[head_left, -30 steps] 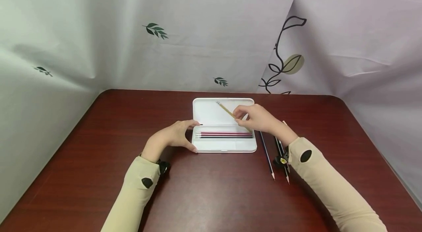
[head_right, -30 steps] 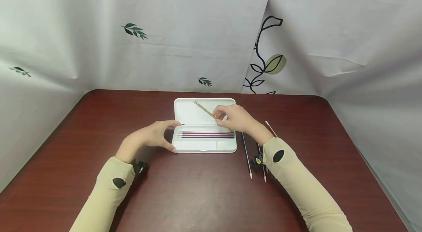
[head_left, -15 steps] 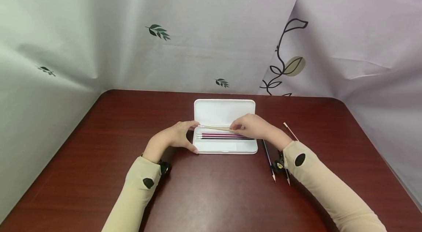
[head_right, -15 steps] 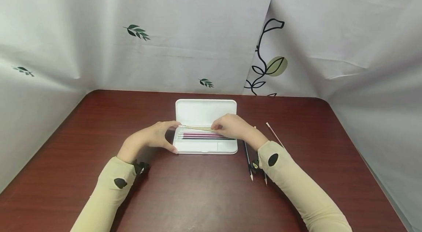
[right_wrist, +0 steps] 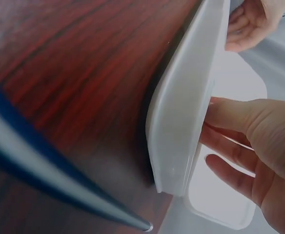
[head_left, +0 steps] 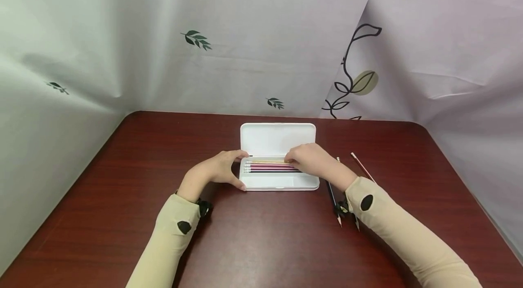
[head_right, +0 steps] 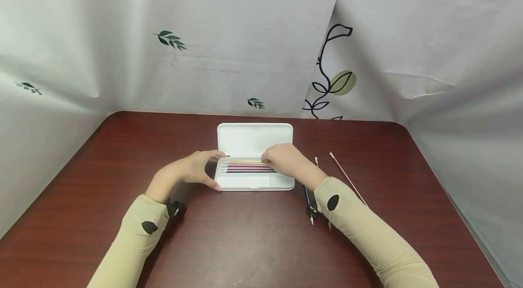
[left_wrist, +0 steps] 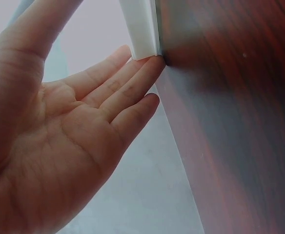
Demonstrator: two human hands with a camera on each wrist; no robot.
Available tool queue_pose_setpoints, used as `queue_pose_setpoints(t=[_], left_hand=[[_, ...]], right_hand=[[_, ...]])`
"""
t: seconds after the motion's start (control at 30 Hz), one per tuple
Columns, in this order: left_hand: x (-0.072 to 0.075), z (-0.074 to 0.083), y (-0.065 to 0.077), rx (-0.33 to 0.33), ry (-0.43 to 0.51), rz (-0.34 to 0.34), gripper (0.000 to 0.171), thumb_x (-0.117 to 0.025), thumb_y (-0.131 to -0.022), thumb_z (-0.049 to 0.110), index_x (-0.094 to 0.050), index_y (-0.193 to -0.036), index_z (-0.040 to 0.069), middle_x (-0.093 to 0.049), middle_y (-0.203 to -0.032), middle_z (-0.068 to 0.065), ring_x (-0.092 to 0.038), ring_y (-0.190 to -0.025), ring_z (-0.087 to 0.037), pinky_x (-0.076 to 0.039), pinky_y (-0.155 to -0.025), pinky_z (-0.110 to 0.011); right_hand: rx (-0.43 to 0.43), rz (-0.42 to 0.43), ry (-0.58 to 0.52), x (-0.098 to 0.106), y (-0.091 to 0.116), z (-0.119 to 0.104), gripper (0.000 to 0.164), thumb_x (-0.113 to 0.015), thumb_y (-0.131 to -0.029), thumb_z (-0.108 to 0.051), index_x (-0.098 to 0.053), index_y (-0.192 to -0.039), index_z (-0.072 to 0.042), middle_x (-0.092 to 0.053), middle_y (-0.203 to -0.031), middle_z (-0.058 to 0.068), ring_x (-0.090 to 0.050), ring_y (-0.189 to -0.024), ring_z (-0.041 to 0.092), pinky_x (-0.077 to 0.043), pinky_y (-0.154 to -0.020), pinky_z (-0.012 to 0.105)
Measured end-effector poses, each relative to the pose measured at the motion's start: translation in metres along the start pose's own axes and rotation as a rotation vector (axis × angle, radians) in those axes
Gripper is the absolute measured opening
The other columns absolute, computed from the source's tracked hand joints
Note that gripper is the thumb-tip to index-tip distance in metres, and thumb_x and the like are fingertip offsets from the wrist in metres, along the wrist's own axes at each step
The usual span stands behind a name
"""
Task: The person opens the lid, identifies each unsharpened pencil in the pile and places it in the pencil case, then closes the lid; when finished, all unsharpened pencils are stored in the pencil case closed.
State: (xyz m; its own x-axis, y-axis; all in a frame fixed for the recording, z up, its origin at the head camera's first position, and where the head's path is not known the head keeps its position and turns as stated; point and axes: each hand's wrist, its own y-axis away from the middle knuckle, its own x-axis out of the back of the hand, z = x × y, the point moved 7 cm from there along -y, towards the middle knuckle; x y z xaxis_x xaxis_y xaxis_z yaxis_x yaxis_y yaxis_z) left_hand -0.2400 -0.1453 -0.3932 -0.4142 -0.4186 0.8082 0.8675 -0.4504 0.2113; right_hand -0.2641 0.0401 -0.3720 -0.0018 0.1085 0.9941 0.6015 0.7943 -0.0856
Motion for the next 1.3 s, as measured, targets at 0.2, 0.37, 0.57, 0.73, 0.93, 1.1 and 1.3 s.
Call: queue_pose_setpoints(t=[0.2,0.37,0.57,0.73,0.93,1.1,1.3], left_hand=[[0.001,0.0,0.0,-0.004,0.001,0.005,0.082,-0.088,-0.059,0.027,-0.048,-0.128,0.007,-0.059,-0.125,-0.011,-0.052,-0.12,-0.023,-0.036,-0.103,-0.04],[0.002,0.002,-0.001,-0.015,0.001,0.001,0.083,-0.088,-0.059,0.027,-0.048,-0.129,0.006,-0.059,-0.125,-0.012,-0.052,-0.12,-0.023,-0.036,-0.103,-0.041],[0.003,0.002,-0.003,-0.018,0.001,0.008,0.084,-0.089,-0.059,0.028,-0.048,-0.129,0.006,-0.059,-0.125,-0.012,-0.053,-0.12,-0.023,-0.036,-0.103,-0.041],[0.003,0.0,-0.001,0.0,0.018,0.007,0.085,-0.089,-0.058,0.028,-0.048,-0.13,0.006,-0.059,-0.125,-0.013,-0.054,-0.118,-0.024,-0.037,-0.102,-0.042],[0.001,-0.001,0.002,-0.009,0.021,-0.001,0.085,-0.089,-0.059,0.029,-0.047,-0.13,0.005,-0.059,-0.124,-0.014,-0.055,-0.117,-0.025,-0.037,-0.102,-0.043],[0.002,-0.001,0.001,-0.018,0.017,0.009,0.085,-0.089,-0.059,0.028,-0.048,-0.13,0.005,-0.06,-0.123,-0.014,-0.055,-0.116,-0.025,-0.037,-0.102,-0.043],[0.001,0.0,0.0,-0.02,0.008,0.006,0.085,-0.088,-0.059,0.029,-0.048,-0.129,0.005,-0.06,-0.123,-0.015,-0.055,-0.116,-0.026,-0.037,-0.102,-0.044]], right_hand=[[-0.046,-0.008,-0.098,0.002,0.01,0.011,0.015,-0.068,-0.084,-0.016,-0.072,-0.098,-0.018,-0.07,-0.095,-0.007,-0.065,-0.086,0.009,-0.052,-0.076,0.031],[-0.087,0.02,-0.158,0.008,0.028,0.025,0.021,-0.068,-0.085,-0.02,-0.07,-0.105,-0.017,-0.068,-0.103,-0.004,-0.063,-0.089,0.011,-0.05,-0.076,0.033],[-0.117,0.104,-0.278,0.016,0.06,0.049,0.025,-0.07,-0.083,-0.015,-0.068,-0.108,-0.012,-0.068,-0.102,0.0,-0.061,-0.084,0.014,-0.05,-0.071,0.033],[-0.167,0.147,-0.329,0.018,0.089,0.068,0.026,-0.072,-0.081,-0.01,-0.068,-0.107,-0.01,-0.069,-0.1,0.001,-0.062,-0.084,0.017,-0.05,-0.071,0.035],[-0.167,0.189,-0.296,0.02,0.127,0.078,0.03,-0.075,-0.075,-0.006,-0.068,-0.104,-0.009,-0.07,-0.096,0.0,-0.064,-0.085,0.015,-0.051,-0.069,0.032],[-0.215,0.24,-0.268,0.021,0.159,0.091,0.033,-0.08,-0.068,-0.008,-0.069,-0.099,-0.01,-0.067,-0.083,-0.005,-0.06,-0.075,0.009,-0.047,-0.061,0.027],[-0.374,0.217,-0.289,0.017,0.188,0.105,0.029,-0.083,-0.067,-0.019,-0.062,-0.084,-0.012,-0.057,-0.071,-0.01,-0.051,-0.063,0.0,-0.044,-0.056,0.022]])
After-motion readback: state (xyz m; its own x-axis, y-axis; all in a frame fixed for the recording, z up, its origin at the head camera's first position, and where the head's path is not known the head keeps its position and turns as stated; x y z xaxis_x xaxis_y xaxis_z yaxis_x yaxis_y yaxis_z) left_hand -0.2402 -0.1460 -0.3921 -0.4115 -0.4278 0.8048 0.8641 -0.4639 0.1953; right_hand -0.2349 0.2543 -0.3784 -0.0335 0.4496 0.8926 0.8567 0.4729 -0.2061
